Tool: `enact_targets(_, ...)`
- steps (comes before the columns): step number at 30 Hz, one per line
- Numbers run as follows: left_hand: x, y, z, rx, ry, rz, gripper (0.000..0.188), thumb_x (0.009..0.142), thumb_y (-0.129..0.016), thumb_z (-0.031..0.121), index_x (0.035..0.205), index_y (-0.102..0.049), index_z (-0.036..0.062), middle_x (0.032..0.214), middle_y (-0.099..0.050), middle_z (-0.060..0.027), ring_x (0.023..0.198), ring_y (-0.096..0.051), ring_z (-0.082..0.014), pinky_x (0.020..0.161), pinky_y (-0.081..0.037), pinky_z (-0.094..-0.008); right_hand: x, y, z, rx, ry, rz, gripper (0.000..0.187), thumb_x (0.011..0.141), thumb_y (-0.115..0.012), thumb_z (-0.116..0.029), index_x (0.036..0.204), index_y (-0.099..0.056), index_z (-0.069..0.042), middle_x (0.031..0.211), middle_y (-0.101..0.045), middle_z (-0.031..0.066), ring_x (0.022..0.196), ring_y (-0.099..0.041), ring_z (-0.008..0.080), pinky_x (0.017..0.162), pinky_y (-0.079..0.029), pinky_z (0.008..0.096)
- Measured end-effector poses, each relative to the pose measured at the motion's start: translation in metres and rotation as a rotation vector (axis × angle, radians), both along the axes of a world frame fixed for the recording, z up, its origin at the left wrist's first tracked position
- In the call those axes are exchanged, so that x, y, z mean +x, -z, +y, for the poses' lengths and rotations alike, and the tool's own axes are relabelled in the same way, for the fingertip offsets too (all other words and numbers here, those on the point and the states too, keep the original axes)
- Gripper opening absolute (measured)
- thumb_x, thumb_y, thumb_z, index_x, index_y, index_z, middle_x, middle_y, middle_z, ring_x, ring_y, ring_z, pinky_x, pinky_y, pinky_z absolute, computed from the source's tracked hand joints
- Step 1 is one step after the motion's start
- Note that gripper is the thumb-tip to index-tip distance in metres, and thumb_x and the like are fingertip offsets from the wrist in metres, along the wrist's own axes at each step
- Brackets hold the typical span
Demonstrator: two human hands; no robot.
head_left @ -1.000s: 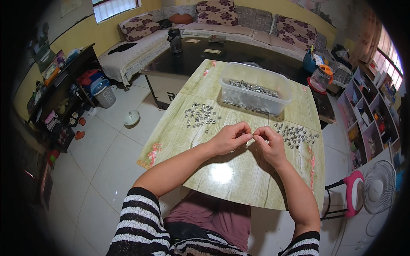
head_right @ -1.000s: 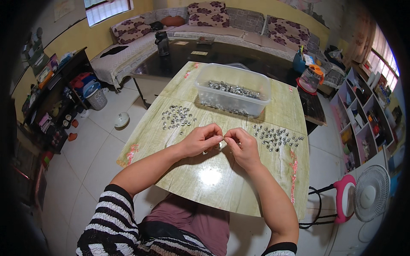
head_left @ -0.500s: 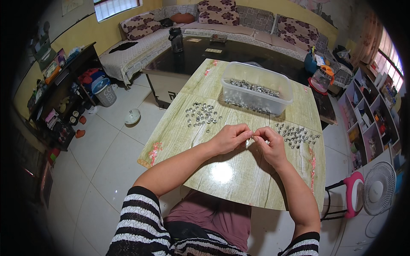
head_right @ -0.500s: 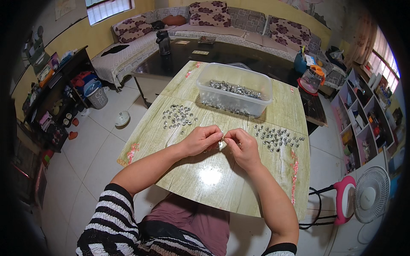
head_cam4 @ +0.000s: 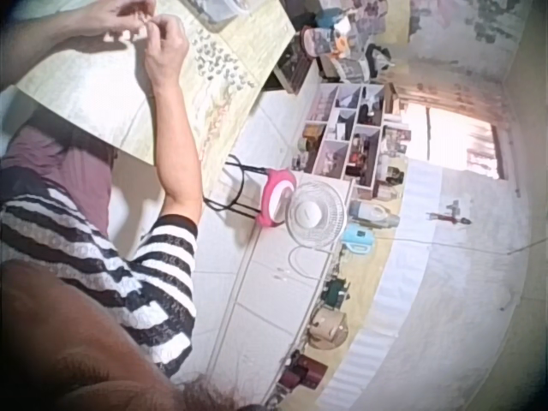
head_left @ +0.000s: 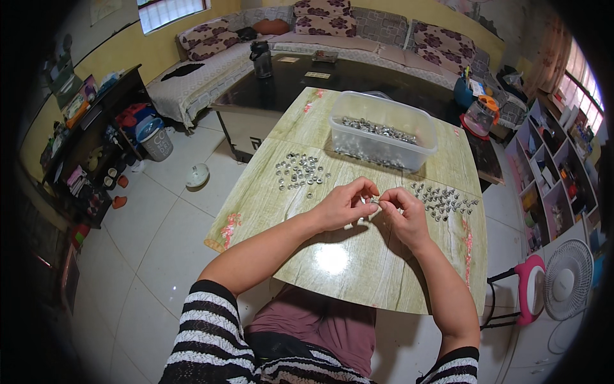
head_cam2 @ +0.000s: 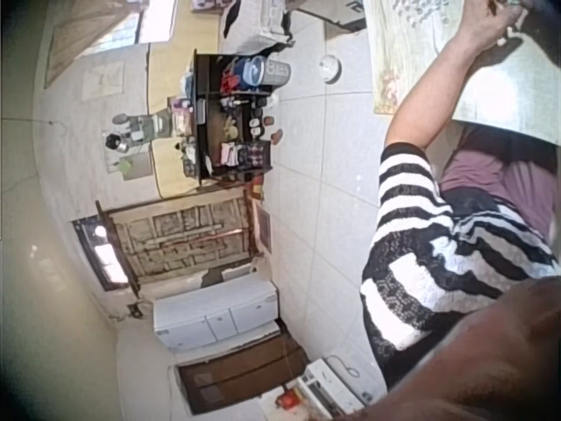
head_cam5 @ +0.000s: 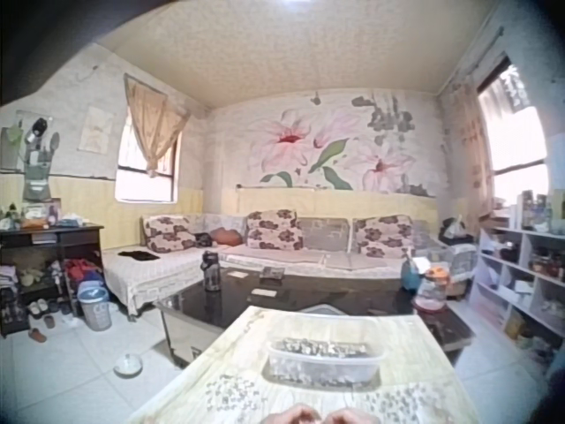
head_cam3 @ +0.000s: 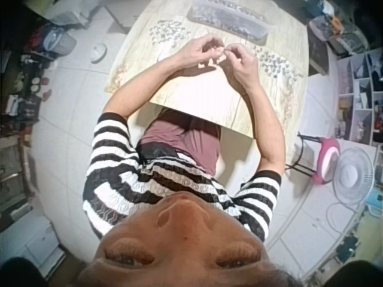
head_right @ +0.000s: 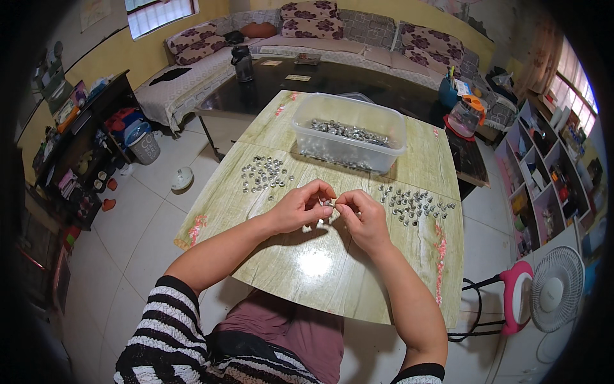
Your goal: The person threads small beads onto metal components by hand, repeatedly picking beads from a plastic container and securing them onto the metal pieces at a table.
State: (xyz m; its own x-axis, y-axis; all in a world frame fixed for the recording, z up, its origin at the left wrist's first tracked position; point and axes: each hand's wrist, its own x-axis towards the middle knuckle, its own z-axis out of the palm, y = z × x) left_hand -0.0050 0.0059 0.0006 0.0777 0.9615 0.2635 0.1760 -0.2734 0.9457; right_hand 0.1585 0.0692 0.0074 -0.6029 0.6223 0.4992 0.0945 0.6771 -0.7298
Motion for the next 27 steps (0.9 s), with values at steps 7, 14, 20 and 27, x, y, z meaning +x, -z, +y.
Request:
enact_targets(7, -0.008, 0.007, 0.007, -0.098, 0.059, 0.122, 0.017, 0.084, -0.051, 0.02, 0.091, -0.047, 0.0053, 0.068, -0.05, 0.0013, 0.055, -0.044, -0.0039, 0.047, -0.037, -0.0179, -0.002, -0.002, -0.003, 0.008, -0.023, 0.025, 0.008, 0.074, -0.058, -0.005, 0.078, -0.054, 0.0, 0.072, -0.055, 0.0078, 0.063, -0.055, 0.0162, 0.056, -0.044, 0.025)
enact_targets(14, -0.001, 0.0, 0.001, 0.067, -0.002, 0.007, 0.019, 0.087, -0.047, 0.022, 0.081, -0.05, 0.0042, 0.06, -0.048, 0.0022, 0.052, -0.043, -0.0041, 0.046, -0.035, -0.0182, 0.0, -0.002, -0.001, 0.01, -0.005, -0.005, 0.008, 0.074, -0.058, -0.005, 0.079, -0.054, 0.0, 0.073, -0.055, 0.0082, 0.064, -0.055, 0.0165, 0.057, -0.044, 0.0253)
enact_targets(20, -0.004, 0.002, 0.003, -0.053, -0.003, 0.022, 0.015, 0.086, -0.049, 0.02, 0.084, -0.049, 0.0053, 0.062, -0.049, 0.0019, 0.052, -0.044, -0.0037, 0.046, -0.036, -0.0174, 0.0, -0.003, -0.002, -0.004, 0.004, -0.005, 0.008, 0.074, -0.058, -0.005, 0.079, -0.054, 0.0, 0.073, -0.055, 0.0081, 0.064, -0.055, 0.0161, 0.058, -0.045, 0.0249)
enact_targets(27, -0.009, 0.002, 0.008, -0.002, -0.1, -0.175, 0.015, 0.081, -0.057, 0.015, 0.087, -0.051, 0.0031, 0.065, -0.053, 0.0014, 0.054, -0.049, -0.0038, 0.047, -0.04, -0.0176, 0.001, -0.003, 0.0, -0.034, 0.0, 0.001, 0.008, 0.075, -0.058, -0.006, 0.079, -0.054, 0.0, 0.073, -0.055, 0.0077, 0.063, -0.054, 0.0146, 0.056, -0.044, 0.0243)
